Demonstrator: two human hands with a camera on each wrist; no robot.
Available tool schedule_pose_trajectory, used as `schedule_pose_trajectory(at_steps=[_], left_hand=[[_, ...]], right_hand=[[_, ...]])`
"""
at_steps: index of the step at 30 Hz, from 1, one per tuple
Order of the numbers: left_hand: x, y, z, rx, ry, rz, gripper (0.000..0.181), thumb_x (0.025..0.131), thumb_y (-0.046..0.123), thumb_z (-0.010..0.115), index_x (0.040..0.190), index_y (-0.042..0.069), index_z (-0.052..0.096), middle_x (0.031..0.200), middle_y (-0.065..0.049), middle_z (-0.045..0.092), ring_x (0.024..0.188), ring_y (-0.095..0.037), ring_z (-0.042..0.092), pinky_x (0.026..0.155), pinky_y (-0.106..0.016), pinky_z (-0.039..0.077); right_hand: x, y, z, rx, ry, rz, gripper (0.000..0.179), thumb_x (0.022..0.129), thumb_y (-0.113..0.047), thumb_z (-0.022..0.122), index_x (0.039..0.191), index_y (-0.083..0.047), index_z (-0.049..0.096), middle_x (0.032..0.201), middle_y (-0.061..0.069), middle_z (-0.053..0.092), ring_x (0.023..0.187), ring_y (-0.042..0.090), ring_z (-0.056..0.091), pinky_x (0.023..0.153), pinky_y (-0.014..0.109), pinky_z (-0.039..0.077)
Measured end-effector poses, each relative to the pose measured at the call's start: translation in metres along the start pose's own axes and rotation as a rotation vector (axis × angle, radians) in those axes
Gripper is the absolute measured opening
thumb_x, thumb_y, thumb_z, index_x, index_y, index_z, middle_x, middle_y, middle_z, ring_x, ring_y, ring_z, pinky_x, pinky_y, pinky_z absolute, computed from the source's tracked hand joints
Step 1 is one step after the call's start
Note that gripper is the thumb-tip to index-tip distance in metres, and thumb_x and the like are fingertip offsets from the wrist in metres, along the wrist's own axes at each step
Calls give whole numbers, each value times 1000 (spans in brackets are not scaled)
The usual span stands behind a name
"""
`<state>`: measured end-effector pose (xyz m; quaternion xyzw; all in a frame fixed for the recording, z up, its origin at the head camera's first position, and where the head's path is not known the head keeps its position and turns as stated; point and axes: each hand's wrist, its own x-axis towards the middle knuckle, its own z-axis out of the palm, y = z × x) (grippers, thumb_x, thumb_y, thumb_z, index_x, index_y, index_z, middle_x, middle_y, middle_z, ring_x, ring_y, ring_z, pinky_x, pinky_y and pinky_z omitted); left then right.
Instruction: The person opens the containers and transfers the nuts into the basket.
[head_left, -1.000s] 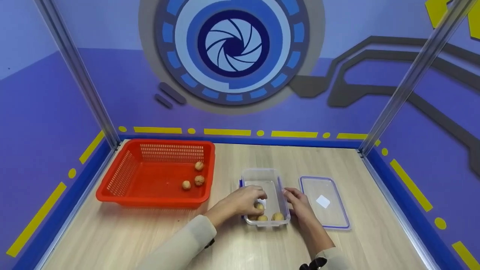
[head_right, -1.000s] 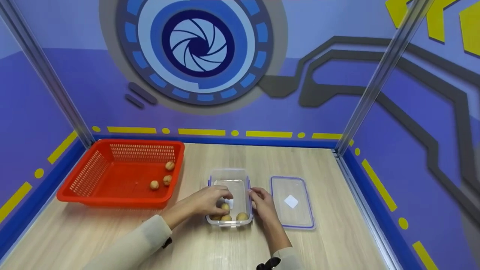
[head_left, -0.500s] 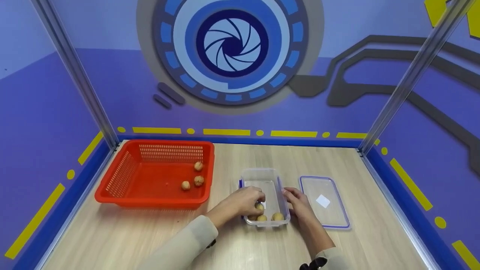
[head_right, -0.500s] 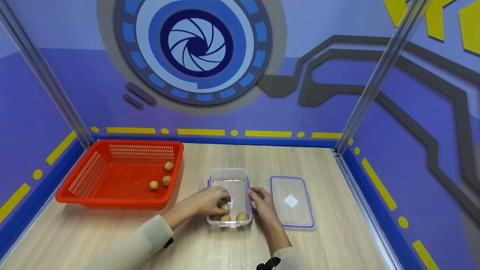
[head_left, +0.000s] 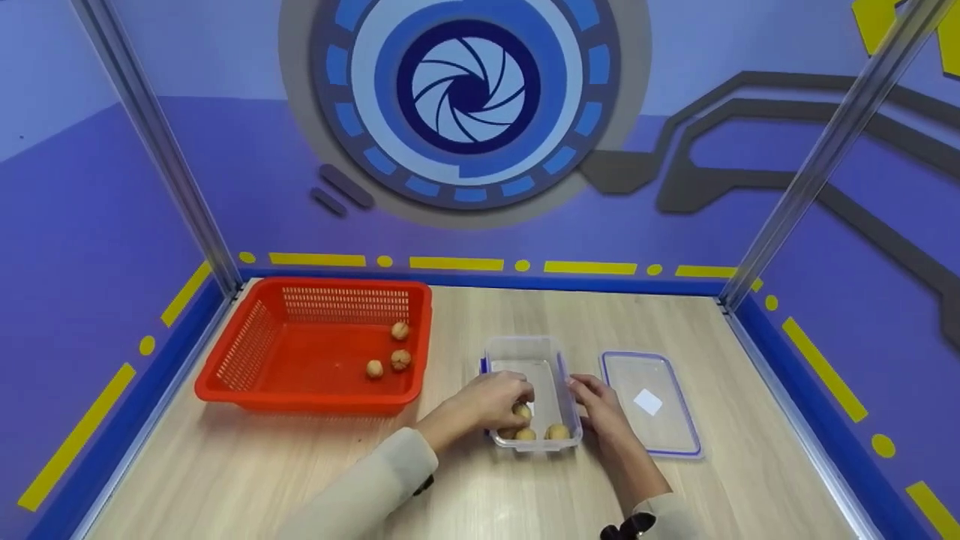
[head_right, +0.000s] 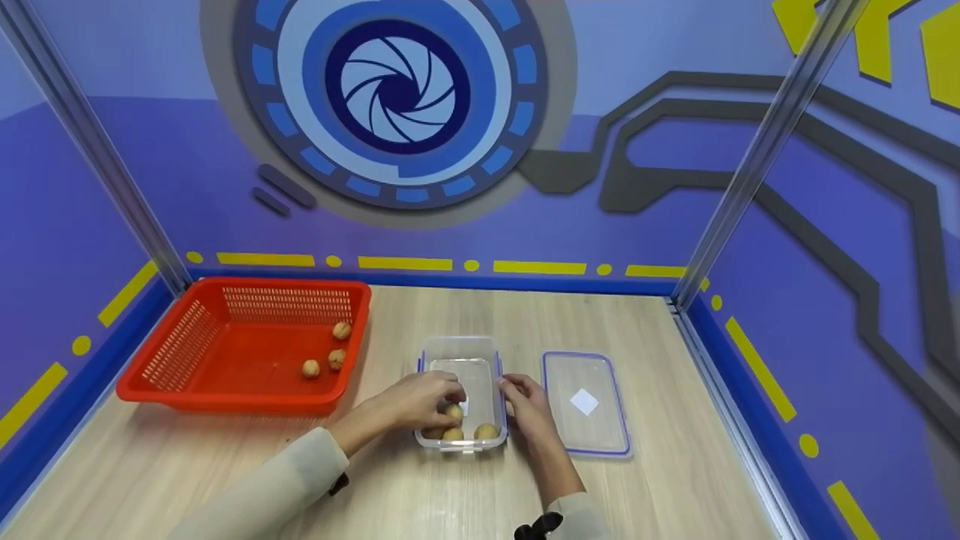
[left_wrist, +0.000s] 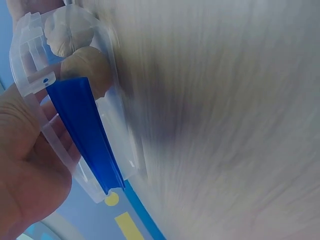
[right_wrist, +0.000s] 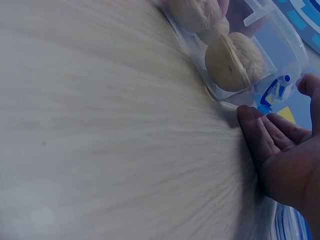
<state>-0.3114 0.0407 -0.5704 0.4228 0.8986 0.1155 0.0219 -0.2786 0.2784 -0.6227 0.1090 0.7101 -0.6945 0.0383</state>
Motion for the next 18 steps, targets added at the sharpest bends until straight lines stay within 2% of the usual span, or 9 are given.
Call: schedule_pose_trajectory(at_steps=[7, 12, 18], left_hand=[[-2, 2, 1, -11, 18, -2, 32, 90, 31, 81, 117, 15, 77, 109, 5, 71, 94, -8, 63, 82, -27, 55], [-5, 1, -2, -72, 56, 33, 34, 94, 32, 81, 123, 14, 75, 114, 4, 72, 98, -8, 64, 85, -26, 56], [-8, 1, -14, -146, 129, 85, 32, 96, 27, 80, 123, 12, 74, 115, 2, 71, 97, -12, 66, 86, -25, 56]], right_hand=[[-2, 1, -1, 5, -7, -4, 50, 104, -35, 68, 139, 1, 61, 141, 19, 61, 130, 36, 57, 95, 48, 58], [-2, 1, -1, 26, -6, 0, 48, 103, -34, 70, 137, 0, 62, 138, 19, 63, 126, 33, 59, 93, 45, 59], [0, 1, -1, 26, 1, 5, 46, 104, -33, 69, 136, -1, 63, 135, 18, 63, 122, 32, 60, 91, 43, 59]])
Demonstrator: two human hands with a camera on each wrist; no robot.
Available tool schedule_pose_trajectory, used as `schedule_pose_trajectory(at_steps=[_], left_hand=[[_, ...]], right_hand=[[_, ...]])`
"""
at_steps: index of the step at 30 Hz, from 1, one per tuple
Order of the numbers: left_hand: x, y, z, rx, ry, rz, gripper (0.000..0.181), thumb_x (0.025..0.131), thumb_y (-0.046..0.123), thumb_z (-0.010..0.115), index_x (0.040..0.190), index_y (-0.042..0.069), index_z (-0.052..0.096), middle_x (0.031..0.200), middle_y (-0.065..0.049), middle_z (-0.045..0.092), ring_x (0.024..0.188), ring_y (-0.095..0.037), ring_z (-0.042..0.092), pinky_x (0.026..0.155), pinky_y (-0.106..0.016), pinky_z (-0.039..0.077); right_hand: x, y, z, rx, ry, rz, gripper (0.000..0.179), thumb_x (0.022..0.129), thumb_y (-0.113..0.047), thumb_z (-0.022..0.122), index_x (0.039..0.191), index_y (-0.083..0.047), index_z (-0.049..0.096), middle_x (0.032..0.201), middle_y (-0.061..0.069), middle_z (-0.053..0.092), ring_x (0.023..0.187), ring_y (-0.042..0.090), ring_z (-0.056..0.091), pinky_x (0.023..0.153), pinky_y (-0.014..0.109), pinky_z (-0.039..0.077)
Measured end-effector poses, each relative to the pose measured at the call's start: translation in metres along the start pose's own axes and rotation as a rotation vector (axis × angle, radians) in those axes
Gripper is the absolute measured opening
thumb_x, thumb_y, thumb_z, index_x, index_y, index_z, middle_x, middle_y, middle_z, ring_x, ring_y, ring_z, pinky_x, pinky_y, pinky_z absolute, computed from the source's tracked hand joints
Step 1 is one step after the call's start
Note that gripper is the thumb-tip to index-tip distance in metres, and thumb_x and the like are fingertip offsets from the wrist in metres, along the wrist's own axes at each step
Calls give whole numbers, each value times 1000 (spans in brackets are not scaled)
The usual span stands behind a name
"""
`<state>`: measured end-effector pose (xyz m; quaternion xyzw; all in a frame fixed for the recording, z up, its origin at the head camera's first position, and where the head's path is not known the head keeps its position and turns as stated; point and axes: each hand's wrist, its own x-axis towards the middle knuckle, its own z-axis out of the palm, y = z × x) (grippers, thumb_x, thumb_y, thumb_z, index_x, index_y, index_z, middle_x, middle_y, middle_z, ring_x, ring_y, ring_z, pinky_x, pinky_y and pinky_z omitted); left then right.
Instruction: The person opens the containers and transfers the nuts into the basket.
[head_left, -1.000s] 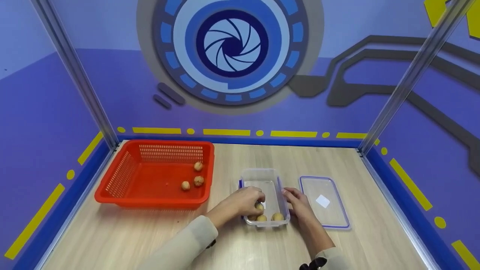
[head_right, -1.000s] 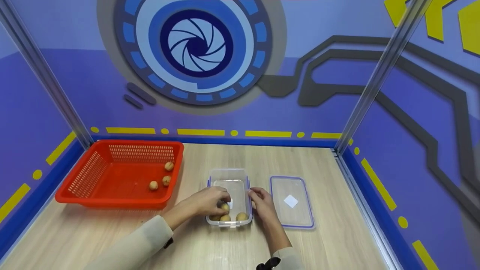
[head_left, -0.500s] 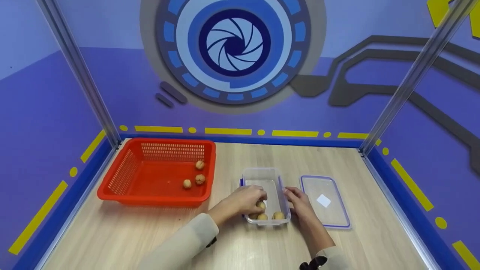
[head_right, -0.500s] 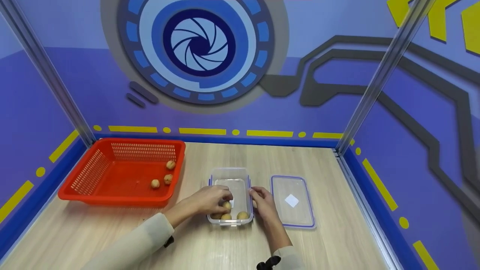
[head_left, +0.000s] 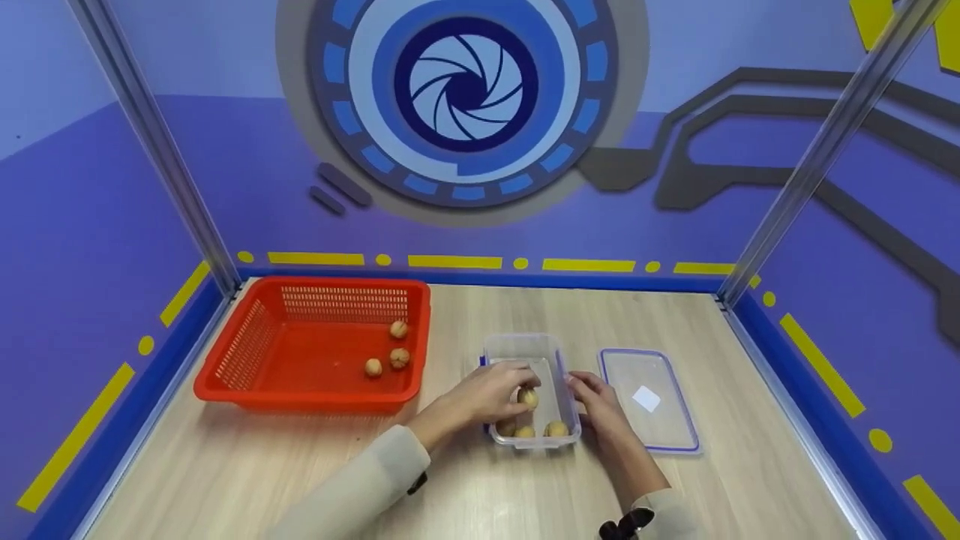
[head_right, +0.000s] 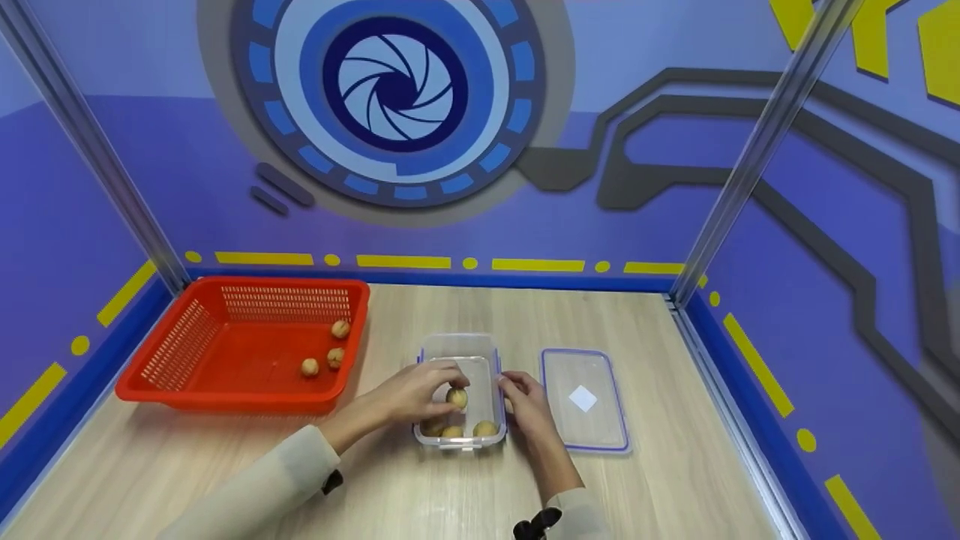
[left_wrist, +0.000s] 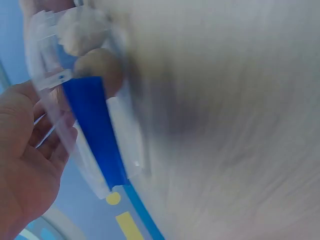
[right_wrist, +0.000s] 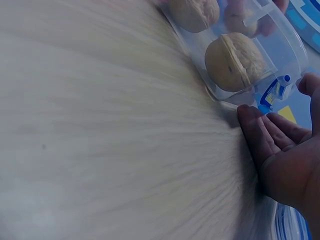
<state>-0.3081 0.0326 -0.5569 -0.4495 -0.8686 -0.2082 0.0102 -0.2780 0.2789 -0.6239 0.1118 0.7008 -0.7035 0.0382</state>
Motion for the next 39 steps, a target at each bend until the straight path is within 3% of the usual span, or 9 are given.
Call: schedule_pose_trajectory(at_steps=[8, 14, 20, 27, 39], left_hand=[[-3, 7, -22, -62, 70, 55, 33, 98, 28, 79, 126, 13, 72, 118, 1, 69, 100, -10, 65, 91, -21, 54], [-11, 5, -42, -84, 139, 54, 34, 98, 22, 79, 128, 9, 69, 120, -3, 68, 104, -12, 65, 94, -22, 55], [-24, -4, -57, -125, 181, -22, 33, 98, 16, 78, 127, 5, 69, 119, -6, 69, 104, -16, 67, 92, -26, 58], [-40, -17, -65, -208, 212, -129, 34, 99, 16, 77, 129, 3, 68, 122, -10, 69, 106, -20, 69, 94, -33, 59], [-67, -45, -82, -206, 366, -196, 34, 92, 16, 85, 122, 6, 73, 117, -7, 72, 103, -23, 68, 94, -39, 60]], right_hand=[[3, 0, 0, -1, 4, -14, 44, 104, -31, 69, 134, 1, 64, 133, 19, 66, 119, 31, 64, 88, 43, 60], [3, 0, -2, -17, 9, -16, 44, 104, -31, 68, 135, 0, 64, 135, 19, 65, 122, 34, 61, 91, 46, 58], [1, 1, -1, -26, 7, -14, 46, 104, -33, 68, 136, 0, 64, 138, 20, 62, 123, 35, 60, 93, 46, 57], [0, 1, 0, -19, 1, -16, 49, 104, -35, 69, 137, 1, 63, 139, 20, 61, 125, 35, 59, 95, 44, 57], [-2, -1, 0, -6, -10, -27, 43, 106, -29, 66, 137, 0, 62, 136, 19, 62, 124, 35, 59, 92, 46, 58]])
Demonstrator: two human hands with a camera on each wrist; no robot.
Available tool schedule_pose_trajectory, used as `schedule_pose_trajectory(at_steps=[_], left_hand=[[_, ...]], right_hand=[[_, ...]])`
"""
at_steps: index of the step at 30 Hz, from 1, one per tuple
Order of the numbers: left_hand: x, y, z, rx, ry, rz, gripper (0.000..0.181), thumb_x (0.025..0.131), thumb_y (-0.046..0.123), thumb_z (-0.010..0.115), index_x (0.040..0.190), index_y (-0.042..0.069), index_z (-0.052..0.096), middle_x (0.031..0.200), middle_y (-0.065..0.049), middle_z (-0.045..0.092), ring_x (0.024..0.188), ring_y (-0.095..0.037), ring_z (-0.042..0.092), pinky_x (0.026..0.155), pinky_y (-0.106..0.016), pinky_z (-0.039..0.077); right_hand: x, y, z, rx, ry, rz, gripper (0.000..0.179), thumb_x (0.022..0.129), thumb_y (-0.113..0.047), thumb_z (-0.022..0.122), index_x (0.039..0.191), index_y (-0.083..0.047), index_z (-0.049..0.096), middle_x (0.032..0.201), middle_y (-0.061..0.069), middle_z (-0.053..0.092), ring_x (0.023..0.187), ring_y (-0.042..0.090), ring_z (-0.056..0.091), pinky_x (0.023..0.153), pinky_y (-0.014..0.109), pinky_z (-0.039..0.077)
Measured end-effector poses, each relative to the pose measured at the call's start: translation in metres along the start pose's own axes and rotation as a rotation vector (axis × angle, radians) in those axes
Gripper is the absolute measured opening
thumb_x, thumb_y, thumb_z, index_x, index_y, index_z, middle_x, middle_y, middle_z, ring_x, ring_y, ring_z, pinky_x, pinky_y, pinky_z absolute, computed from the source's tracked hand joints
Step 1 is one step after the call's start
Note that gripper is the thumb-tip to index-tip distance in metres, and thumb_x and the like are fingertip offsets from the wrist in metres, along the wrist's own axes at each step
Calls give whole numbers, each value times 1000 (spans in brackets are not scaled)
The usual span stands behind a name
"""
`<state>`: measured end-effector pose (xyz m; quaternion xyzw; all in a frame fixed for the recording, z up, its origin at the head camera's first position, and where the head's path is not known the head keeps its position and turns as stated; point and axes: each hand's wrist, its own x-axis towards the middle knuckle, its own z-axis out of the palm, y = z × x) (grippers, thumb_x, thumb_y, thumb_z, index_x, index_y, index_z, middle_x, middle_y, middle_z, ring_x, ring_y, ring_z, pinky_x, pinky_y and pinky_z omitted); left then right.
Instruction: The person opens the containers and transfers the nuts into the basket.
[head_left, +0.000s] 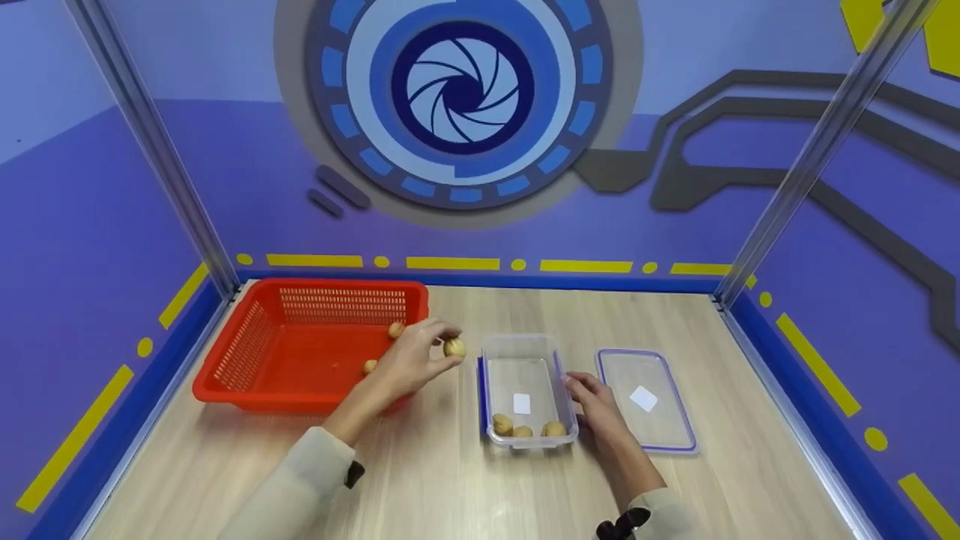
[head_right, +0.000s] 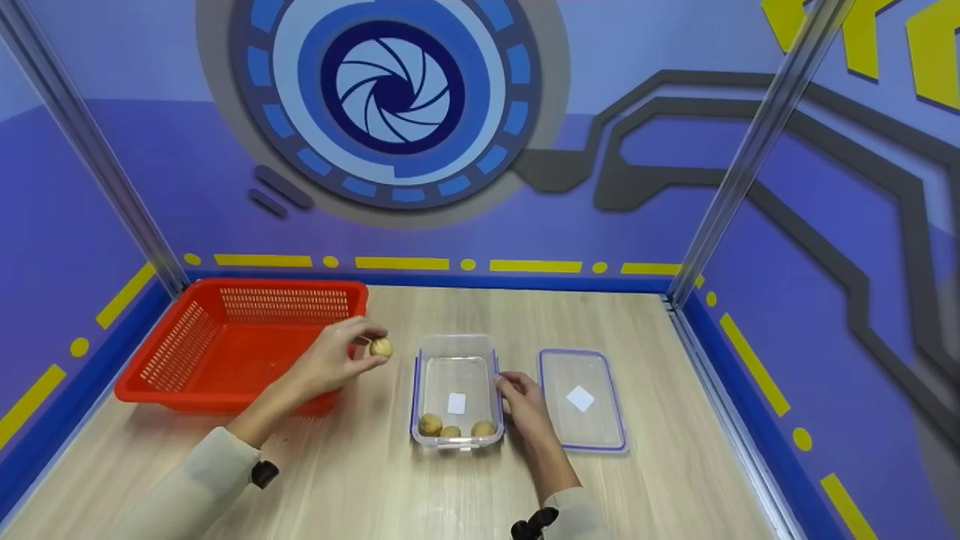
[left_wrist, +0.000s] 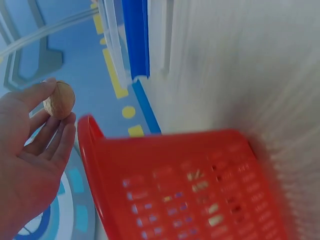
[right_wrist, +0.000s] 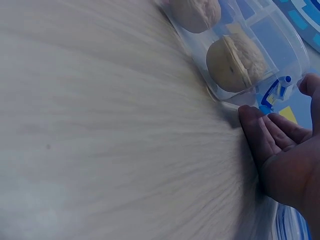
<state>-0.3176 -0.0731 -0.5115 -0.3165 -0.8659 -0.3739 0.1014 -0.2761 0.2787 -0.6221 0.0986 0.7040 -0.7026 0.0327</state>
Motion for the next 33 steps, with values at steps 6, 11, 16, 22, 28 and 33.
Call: schedule_pose_trajectory(at_steps=[6, 11, 16, 22, 28, 33], left_hand=[[-2, -15, -20, -36, 65, -89, 35, 93, 17, 84, 124, 7, 72, 115, -4, 69, 104, -18, 68, 94, -34, 59], [-2, -32, -30, -79, 136, -138, 34, 93, 13, 84, 124, 4, 71, 117, -8, 69, 106, -20, 67, 97, -41, 60], [-4, -49, -34, -91, 193, -198, 37, 92, 14, 85, 124, 3, 71, 119, -9, 69, 108, -24, 66, 99, -47, 58], [-7, -68, -34, -150, 266, -304, 39, 91, 12, 86, 125, 4, 70, 120, -9, 69, 110, -26, 68, 101, -51, 56], [-3, -83, -31, -187, 293, -343, 41, 90, 10, 86, 126, -1, 70, 120, -13, 71, 110, -30, 69, 100, -51, 56], [-4, -90, -28, -172, 288, -368, 41, 90, 9, 86, 125, -1, 70, 120, -16, 71, 111, -32, 69, 99, -49, 56]], right_hand=[[3, 2, -1, -8, 10, -10, 40, 106, -29, 66, 133, 0, 64, 132, 17, 64, 120, 33, 60, 89, 44, 58], [2, 1, -1, -26, 5, -10, 41, 105, -31, 66, 134, -1, 65, 134, 17, 64, 122, 34, 60, 91, 45, 58], [0, 1, -1, -41, 1, -8, 46, 105, -33, 66, 137, 0, 63, 139, 19, 62, 127, 37, 58, 97, 50, 56], [1, 2, 0, -19, 5, -12, 45, 105, -32, 67, 135, 2, 63, 134, 20, 62, 119, 32, 60, 90, 45, 59], [2, 4, 0, -6, 18, -24, 43, 105, -27, 66, 135, 4, 62, 131, 22, 63, 115, 30, 61, 85, 42, 60], [0, 3, 0, -13, 16, -32, 44, 106, -29, 65, 135, 5, 61, 135, 22, 61, 120, 34, 60, 89, 45, 59]])
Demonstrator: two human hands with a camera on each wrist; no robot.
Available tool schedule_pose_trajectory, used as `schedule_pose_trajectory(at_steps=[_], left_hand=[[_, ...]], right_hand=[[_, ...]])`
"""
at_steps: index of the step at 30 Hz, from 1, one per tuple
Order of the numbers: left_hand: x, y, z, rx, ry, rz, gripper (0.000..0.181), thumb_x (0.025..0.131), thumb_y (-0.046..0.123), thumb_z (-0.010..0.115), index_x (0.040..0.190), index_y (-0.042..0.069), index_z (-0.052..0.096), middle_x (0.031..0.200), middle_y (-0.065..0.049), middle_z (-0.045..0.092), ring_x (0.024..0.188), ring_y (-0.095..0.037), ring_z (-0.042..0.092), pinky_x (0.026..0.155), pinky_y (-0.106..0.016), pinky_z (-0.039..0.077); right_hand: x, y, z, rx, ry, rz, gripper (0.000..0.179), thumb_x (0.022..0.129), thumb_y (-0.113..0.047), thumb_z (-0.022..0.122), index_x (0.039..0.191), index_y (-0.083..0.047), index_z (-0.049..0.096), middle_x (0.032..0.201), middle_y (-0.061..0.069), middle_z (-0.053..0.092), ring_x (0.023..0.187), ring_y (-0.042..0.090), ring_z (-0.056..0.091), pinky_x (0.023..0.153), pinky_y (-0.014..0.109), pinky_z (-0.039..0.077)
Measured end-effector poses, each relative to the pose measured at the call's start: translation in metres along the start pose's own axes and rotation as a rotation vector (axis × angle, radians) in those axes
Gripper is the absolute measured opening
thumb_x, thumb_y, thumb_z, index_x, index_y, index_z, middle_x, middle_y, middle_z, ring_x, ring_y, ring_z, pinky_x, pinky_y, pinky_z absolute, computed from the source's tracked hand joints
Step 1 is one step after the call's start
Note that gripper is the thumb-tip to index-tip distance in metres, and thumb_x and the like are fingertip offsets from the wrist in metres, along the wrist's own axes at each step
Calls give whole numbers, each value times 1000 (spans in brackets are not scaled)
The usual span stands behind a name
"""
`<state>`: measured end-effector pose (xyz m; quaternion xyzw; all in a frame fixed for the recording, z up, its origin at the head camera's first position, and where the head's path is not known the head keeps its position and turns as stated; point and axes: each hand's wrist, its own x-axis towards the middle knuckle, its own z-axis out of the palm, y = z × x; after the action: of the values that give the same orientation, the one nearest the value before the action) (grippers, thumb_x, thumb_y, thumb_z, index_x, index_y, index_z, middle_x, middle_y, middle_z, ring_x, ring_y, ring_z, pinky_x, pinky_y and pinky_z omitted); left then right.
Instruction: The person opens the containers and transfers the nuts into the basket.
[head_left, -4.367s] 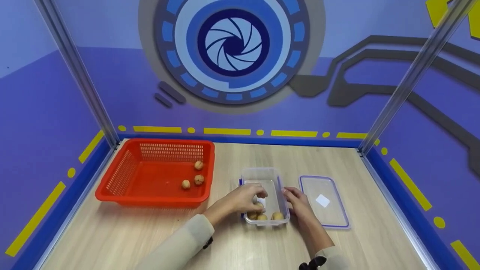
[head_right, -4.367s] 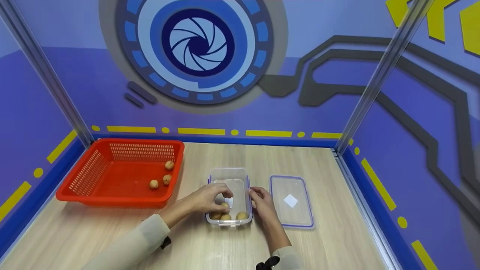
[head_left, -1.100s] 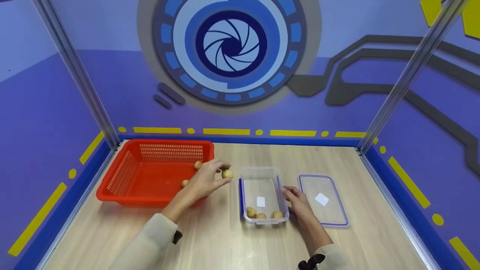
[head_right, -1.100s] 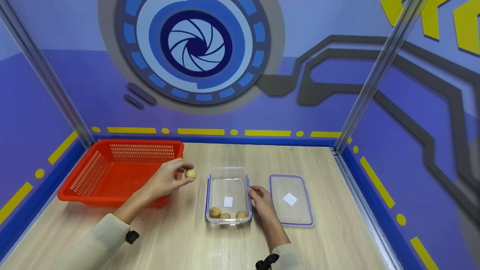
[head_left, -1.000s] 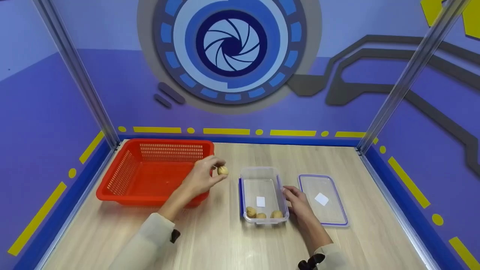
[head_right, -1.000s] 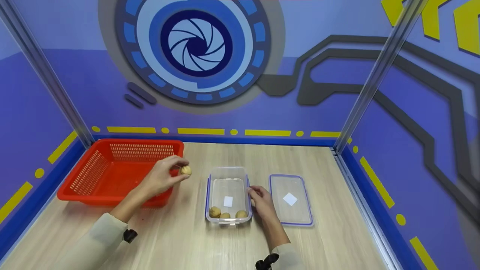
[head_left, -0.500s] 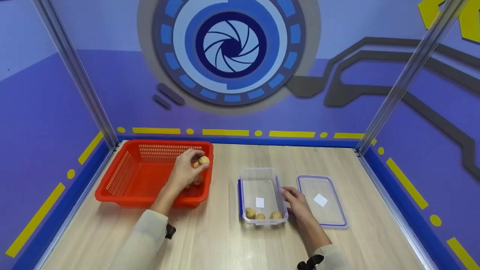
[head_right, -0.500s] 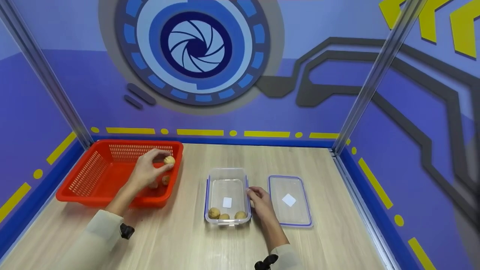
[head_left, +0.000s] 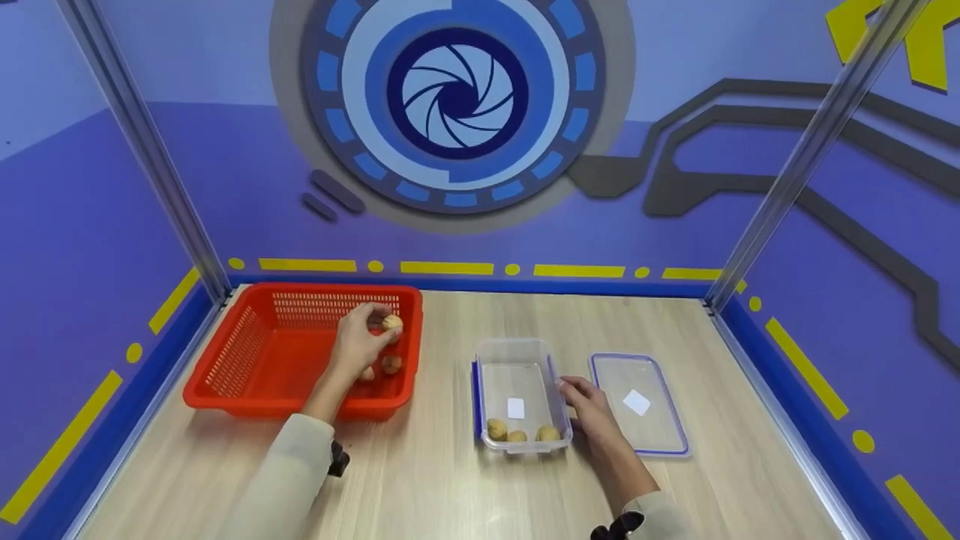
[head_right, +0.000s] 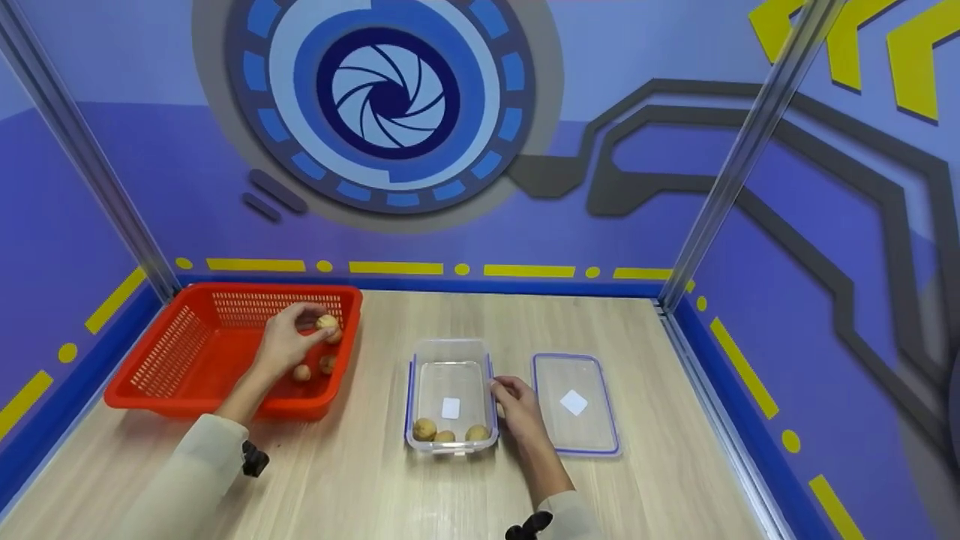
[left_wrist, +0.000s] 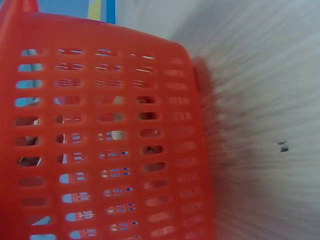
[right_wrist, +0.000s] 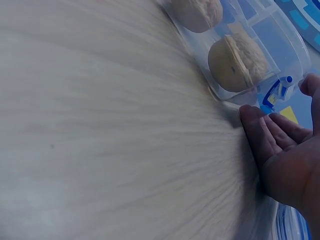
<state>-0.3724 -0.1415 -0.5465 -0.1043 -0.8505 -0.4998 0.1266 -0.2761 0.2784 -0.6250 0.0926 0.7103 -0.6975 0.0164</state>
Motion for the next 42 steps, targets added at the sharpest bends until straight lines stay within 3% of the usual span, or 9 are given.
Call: schedule_pose_trajectory(at_steps=[7, 16, 25, 42], left_hand=[[2, -7, 2, 29, -32, -35, 42, 91, 10, 85, 128, -2, 69, 122, -16, 70, 113, -33, 67, 101, -50, 54], [3, -10, 7, 129, -114, -135, 40, 95, 13, 82, 131, 3, 68, 126, -12, 69, 113, -29, 64, 103, -45, 54], [2, -10, 7, 160, -142, -140, 39, 94, 10, 81, 130, 0, 68, 123, -14, 70, 111, -29, 67, 101, -46, 55], [1, -10, 8, 131, -172, -170, 38, 96, 13, 80, 131, 4, 68, 124, -12, 69, 111, -28, 65, 104, -46, 55]], right_hand=[[0, 0, 0, 7, 14, -5, 43, 106, -28, 65, 134, 5, 62, 135, 23, 61, 121, 34, 59, 90, 44, 59], [0, -1, -2, -5, 3, 6, 44, 105, -30, 67, 135, 2, 63, 138, 22, 61, 125, 35, 59, 97, 48, 57], [1, 0, 0, 27, 0, 7, 46, 105, -29, 67, 135, 5, 62, 133, 25, 61, 118, 34, 62, 86, 44, 61], [4, 1, 0, 3, 17, 20, 45, 103, -33, 70, 133, 1, 65, 132, 19, 64, 119, 32, 61, 89, 42, 60]])
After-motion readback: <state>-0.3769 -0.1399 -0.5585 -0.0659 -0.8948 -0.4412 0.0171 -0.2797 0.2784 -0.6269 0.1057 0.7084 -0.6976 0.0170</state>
